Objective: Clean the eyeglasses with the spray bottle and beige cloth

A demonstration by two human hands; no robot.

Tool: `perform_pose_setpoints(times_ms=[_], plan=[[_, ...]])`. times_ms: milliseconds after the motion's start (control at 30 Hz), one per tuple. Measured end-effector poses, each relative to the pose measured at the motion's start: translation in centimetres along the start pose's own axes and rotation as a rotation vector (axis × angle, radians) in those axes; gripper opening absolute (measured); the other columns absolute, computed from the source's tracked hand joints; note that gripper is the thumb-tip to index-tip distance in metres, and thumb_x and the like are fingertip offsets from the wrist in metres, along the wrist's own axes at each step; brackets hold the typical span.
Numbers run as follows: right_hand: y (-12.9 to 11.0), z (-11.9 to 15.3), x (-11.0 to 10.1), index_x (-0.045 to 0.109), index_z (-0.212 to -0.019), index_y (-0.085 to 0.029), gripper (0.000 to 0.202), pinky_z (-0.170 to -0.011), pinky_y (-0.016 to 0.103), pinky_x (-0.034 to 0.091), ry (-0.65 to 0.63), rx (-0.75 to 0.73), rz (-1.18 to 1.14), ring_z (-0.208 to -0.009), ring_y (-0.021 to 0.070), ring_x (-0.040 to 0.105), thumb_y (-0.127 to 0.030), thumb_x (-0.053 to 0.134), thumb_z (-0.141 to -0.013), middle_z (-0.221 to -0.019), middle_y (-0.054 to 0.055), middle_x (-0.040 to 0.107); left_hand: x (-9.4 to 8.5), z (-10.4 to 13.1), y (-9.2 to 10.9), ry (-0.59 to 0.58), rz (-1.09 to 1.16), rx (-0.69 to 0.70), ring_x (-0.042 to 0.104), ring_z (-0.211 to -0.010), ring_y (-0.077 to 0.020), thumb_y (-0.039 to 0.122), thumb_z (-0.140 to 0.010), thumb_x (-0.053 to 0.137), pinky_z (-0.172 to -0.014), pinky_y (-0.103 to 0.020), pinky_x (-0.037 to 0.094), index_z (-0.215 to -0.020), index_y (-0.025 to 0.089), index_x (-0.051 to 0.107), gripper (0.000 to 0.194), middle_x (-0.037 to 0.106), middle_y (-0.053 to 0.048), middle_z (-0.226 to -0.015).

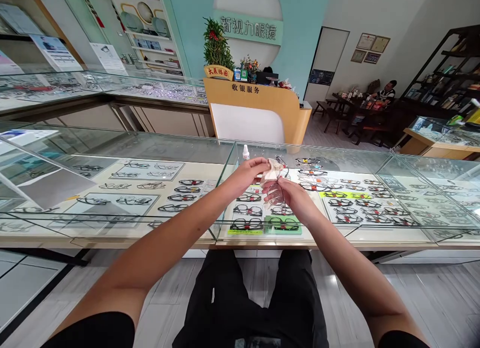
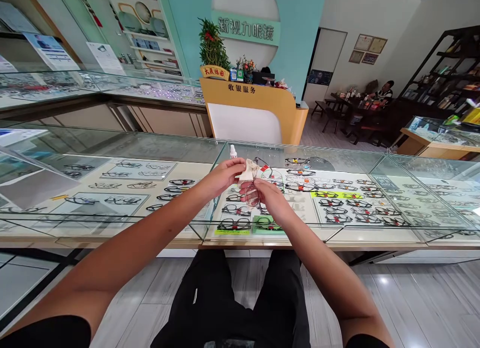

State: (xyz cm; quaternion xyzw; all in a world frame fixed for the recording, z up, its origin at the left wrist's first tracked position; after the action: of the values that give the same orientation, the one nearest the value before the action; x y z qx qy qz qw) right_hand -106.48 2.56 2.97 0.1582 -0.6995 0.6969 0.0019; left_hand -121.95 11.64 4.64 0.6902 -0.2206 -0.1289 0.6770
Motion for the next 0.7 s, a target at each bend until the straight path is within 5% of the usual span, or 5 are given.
perform_pose_setpoints(times_ms=[100, 233, 333, 467, 700], plan=[[0.1, -0.1, 0.2, 0.081, -0.101, -0.022, 0.043, -0.074, 0.035, 0.053, -0.006, -0.008, 0.054, -0.086, 0.0233, 0.075, -0.063, 0.072, -0.093, -0.105, 0.009, 0.082, 0.4, 0.1, -0.1, 0.016, -0.004, 0.009, 0.051, -0.058, -0.0115, 0.063, -0.078, 0.088, -0.060, -0.029, 0.040, -0.074, 0.022, 0.053, 0.054, 0.056, 0.004, -0.065], [0.1, -0.3, 0.3, 0.081, -0.101, -0.024, 0.043, -0.076, 0.038, 0.055, 0.012, -0.036, 0.102, -0.089, 0.0254, 0.075, -0.065, 0.070, -0.094, -0.105, 0.009, 0.081, 0.6, 0.2, 0.0, 0.053, -0.014, 0.004, 0.046, -0.049, -0.0105, 0.065, -0.074, 0.094, -0.053, -0.028, 0.031, -0.074, 0.024, 0.042, 0.066, 0.050, 0.007, -0.058], [0.0, -0.6, 0.3, 0.080, -0.097, -0.024, 0.042, -0.076, 0.041, 0.056, 0.028, -0.055, 0.120, -0.087, 0.0264, 0.074, -0.065, 0.070, -0.094, -0.102, 0.009, 0.082, 0.2, -0.1, -0.2, 0.041, 0.004, -0.087, 0.053, -0.050, -0.0124, 0.066, -0.071, 0.096, -0.054, -0.029, 0.038, -0.086, 0.024, 0.055, 0.060, 0.061, 0.005, -0.064], [-0.4, -1.2, 0.2, 0.081, -0.096, -0.023, 0.040, -0.079, 0.039, 0.054, 0.040, -0.097, 0.184, -0.086, 0.0248, 0.073, -0.060, 0.067, -0.096, -0.097, 0.008, 0.082, -0.4, -0.6, -0.3, -0.117, 0.043, -0.149, 0.057, -0.055, -0.0140, 0.069, -0.073, 0.093, -0.057, -0.031, 0.043, -0.095, 0.018, 0.072, 0.059, 0.065, 0.000, -0.067], [-0.3, -4.1, -0.2, 0.081, -0.095, -0.023, 0.035, -0.084, 0.037, 0.053, -0.065, -0.118, 0.115, -0.090, 0.0247, 0.077, -0.055, 0.069, -0.093, -0.096, 0.006, 0.082, -1.1, -2.2, -0.9, -0.238, 0.263, -0.117, 0.050, -0.048, -0.0135, 0.060, -0.084, 0.088, -0.049, -0.032, 0.040, -0.086, 0.018, 0.072, 0.045, 0.056, 0.001, -0.059]])
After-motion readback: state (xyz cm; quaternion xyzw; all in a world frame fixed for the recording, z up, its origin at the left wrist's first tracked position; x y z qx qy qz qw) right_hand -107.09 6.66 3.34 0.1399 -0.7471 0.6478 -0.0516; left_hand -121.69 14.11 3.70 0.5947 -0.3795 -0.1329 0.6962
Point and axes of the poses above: each hand's wrist, its own z-axis away from the middle knuckle, its own x-axis out of the palm, y = z × x, the point moved 3 cm from there along -z, towards the middle knuckle
